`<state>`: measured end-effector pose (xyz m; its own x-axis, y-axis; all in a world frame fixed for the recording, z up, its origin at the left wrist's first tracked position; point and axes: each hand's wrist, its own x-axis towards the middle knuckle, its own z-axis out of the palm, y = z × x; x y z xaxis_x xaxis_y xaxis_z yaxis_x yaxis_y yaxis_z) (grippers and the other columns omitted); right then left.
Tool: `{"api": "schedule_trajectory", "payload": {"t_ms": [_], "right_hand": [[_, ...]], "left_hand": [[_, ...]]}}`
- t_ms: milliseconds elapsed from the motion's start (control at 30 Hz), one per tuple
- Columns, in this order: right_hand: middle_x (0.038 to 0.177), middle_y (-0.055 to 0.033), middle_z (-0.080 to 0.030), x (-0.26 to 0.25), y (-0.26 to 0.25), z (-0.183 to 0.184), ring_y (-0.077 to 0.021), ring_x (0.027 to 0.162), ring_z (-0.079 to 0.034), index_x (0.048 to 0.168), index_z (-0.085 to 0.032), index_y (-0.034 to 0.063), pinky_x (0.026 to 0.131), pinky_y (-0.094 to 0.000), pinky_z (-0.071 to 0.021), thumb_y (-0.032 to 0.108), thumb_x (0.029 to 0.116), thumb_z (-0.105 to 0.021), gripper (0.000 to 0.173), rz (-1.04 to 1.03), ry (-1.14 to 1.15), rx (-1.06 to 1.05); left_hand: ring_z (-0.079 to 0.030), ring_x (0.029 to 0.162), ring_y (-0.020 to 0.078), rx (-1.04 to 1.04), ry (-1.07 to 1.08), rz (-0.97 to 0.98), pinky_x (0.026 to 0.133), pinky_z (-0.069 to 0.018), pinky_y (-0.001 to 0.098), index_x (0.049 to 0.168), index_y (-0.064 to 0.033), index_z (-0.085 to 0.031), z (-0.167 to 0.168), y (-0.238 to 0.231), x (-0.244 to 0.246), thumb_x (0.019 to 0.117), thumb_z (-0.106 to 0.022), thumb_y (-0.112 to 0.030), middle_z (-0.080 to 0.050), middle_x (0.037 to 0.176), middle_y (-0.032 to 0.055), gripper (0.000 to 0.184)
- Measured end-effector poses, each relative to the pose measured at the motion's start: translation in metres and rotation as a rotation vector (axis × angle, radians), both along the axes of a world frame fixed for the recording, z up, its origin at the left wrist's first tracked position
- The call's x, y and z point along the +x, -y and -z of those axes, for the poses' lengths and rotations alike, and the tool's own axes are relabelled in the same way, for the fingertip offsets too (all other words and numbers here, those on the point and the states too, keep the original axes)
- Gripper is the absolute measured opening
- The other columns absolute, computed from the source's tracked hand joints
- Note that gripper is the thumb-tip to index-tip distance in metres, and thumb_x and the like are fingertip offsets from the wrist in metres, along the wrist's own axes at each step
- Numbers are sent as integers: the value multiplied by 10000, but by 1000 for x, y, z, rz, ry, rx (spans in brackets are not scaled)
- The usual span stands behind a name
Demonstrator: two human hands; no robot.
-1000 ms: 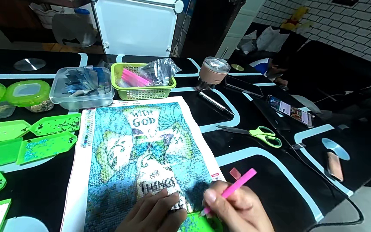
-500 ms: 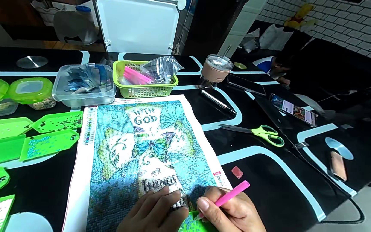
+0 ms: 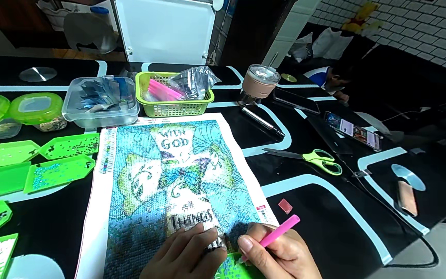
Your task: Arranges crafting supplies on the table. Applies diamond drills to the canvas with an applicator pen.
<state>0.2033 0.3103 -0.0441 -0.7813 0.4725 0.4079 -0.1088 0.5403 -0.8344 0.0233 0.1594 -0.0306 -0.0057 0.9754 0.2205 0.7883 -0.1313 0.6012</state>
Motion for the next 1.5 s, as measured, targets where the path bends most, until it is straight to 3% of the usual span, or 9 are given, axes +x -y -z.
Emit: {"api": "schedule_trajectory", "payload": {"t_ms": [1033,1133,1233,1300,1500], "right_hand": [[700,-84,-608,2,0,1,-44,655,-604,850,-607,-17,617,-163,-500,157,1080,-527,299,25,-5,41],[707,-54,-630,3,0,0,-14,666,-620,854,-615,1,623,-151,-515,167,1079,-528,294,53,-21,-21],[755,66,-675,1,-4,-8,49,659,-614,877,-657,107,593,-124,-511,195,1077,-537,250,143,-62,-265],[767,86,-703,-2,-18,-13,56,609,-603,856,-682,151,533,-106,-485,198,1065,-536,260,230,-87,-365],[737,56,-686,-6,-45,-7,20,610,-618,826,-684,116,549,-125,-510,180,1055,-545,276,309,-54,-210]], "left_hand": [[-596,1314,343,-9,4,0,1093,-468,480,1202,-119,-739,-2,-1,0,916,-738,-389,-684,1344,120,393],[-596,1314,347,-13,5,2,1088,-470,488,1194,-114,-739,-2,-1,0,915,-741,-383,-682,1346,124,387],[-591,1315,352,-24,7,13,1092,-463,495,1205,-106,-734,-3,-1,-1,917,-740,-377,-677,1350,130,395],[-590,1312,354,-29,6,22,1094,-460,492,1215,-105,-732,-3,-1,-1,919,-738,-382,-673,1356,131,406],[-585,1320,372,-66,20,35,1099,-455,512,1228,-93,-731,-6,-2,-2,927,-730,-395,-665,1368,147,426]]}}
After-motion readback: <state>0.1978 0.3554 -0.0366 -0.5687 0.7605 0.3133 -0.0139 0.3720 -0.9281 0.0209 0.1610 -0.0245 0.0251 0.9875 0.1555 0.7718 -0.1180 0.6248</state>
